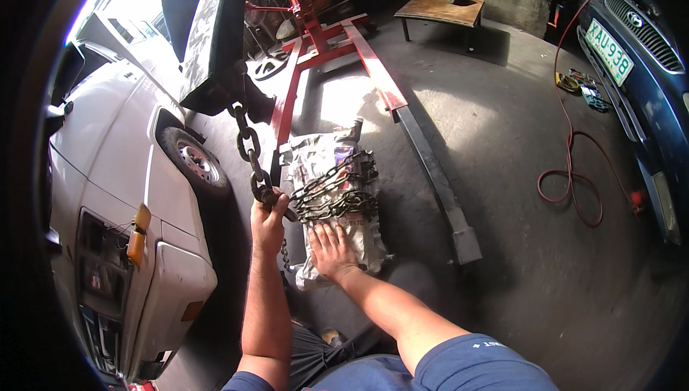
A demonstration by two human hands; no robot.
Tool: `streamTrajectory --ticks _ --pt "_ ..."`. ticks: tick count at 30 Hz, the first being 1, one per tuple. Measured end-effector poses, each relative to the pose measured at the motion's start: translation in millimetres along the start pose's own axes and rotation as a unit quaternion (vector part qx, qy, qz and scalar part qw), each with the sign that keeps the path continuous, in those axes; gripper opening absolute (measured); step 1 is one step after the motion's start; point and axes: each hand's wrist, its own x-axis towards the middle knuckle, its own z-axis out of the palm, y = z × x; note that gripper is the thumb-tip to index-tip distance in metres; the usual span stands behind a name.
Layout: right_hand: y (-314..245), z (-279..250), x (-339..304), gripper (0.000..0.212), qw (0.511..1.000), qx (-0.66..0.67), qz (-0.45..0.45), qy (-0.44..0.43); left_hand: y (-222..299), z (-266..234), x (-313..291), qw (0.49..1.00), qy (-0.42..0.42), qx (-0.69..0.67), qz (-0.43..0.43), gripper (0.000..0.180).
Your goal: The person secures a wrapped engine block to a red engine hoist using a metal chain. They wrap the chain around the engine, attach the hook to the hoist, and adjust the chain to ensure the load is stable.
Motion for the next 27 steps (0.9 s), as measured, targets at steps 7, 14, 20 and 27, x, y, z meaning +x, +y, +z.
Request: streamTrajectory --ticks 7,14,20,27 --pt "0.8 3.8 -1.5 0.059 1.000 -0.003 0.001 -0.019 -2.0 -1.2 -1.2 1.000 -0.006 0.004 -0.001 0.014" --pt "-0.9 6.5 -1.6 0.059 0.999 -0.009 0.016 -0.044 -2.7 -1.8 0.5 0.999 -0.015 -0.030 -0.011 0.016" --pt "-1.5 7.0 -2.7 0.058 0.999 -0.013 0.022 -0.024 -1.4 -1.8 1.4 1.000 -0.006 -0.025 -0.014 0.015" --pt "-1.8 5.2 -2.7 0.056 1.000 -0.008 0.021 0.009 -6.4 -6.6 4.7 0.999 -0.030 -0.033 -0.009 0.016"
